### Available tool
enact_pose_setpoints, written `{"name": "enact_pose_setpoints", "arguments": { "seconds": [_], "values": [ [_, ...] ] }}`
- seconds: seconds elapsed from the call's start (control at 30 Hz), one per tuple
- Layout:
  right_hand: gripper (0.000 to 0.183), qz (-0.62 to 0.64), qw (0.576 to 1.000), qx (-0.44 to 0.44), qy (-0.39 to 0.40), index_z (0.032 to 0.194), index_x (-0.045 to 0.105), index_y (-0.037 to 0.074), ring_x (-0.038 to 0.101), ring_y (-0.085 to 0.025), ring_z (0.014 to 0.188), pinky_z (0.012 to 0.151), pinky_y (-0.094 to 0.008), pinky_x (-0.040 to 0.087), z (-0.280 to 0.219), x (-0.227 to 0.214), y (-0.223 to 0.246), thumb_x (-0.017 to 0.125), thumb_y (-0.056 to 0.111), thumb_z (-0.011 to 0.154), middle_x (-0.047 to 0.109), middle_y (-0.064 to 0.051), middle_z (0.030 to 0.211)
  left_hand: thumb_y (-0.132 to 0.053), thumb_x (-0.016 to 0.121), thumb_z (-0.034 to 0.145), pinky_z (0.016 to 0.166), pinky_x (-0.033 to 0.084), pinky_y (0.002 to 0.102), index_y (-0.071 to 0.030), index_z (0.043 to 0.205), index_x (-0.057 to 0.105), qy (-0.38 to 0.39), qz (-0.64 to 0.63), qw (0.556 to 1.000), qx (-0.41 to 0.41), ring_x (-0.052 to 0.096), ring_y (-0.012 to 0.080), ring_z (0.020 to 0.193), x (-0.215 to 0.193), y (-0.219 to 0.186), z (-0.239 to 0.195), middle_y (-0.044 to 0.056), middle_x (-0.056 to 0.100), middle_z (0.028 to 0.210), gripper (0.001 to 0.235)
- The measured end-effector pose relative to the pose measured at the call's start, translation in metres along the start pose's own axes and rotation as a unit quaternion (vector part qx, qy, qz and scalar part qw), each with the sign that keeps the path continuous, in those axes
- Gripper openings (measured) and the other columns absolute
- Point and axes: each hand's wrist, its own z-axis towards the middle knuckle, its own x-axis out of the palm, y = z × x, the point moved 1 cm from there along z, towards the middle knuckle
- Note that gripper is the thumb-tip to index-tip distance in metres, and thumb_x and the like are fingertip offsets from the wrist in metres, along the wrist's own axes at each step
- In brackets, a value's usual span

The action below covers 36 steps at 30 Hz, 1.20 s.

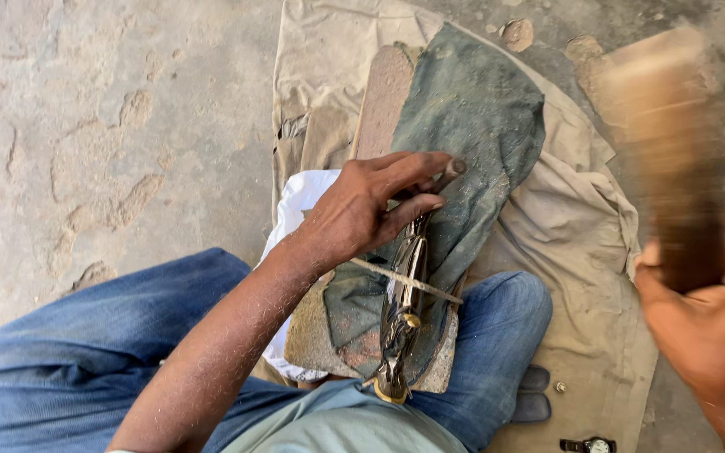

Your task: The person sits on the ground and uses a hammer and chisel to shape a small, shiny, gold-colored metal object. They repeatedly strike the chisel with the hammer while holding the object steady on a cloth-covered surface.

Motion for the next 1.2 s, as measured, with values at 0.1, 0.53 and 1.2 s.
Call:
{"name": "enact_pose_setpoints", "arguments": {
  "seconds": [0.1,0.53,1.2],
  "values": [
    [0.026,0.190,0.978,0.072,-0.049,0.124,0.054,-0.001,0.060,-0.015,0.082,0.076,-0.026,0.051,-0.004,0.004,0.004,0.071,0.001,0.104,0.060,-0.010,0.096,-0.022,0.069,0.103,0.080,0.061,0.040,-0.010,0.135,0.060,0.013,0.041,0.999,0.002,0.075,0.0307,0.091,0.000,-0.002,-0.002,0.010,0.073,0.113,0.035],
    [0.043,0.238,0.968,0.062,-0.042,0.135,0.046,0.001,0.057,-0.013,0.091,0.084,-0.028,0.053,-0.016,0.019,-0.059,0.063,-0.018,0.100,0.055,-0.006,0.098,-0.012,0.076,0.099,0.081,0.062,0.027,-0.008,0.134,0.062,-0.083,-0.079,0.986,-0.117,0.074,0.0109,0.094,0.004,-0.014,-0.018,0.005,0.072,0.106,0.038],
    [0.041,0.060,0.997,-0.045,0.022,0.132,0.060,-0.002,0.066,-0.019,0.087,0.077,-0.032,0.054,0.093,0.016,-0.018,0.065,-0.007,0.091,0.066,-0.011,0.099,-0.017,0.078,0.092,0.060,0.054,0.027,-0.007,0.136,0.060,-0.026,-0.041,0.944,-0.327,0.063,0.0086,0.065,0.011,-0.012,-0.006,0.004,0.072,0.077,0.049]
  ]
}}
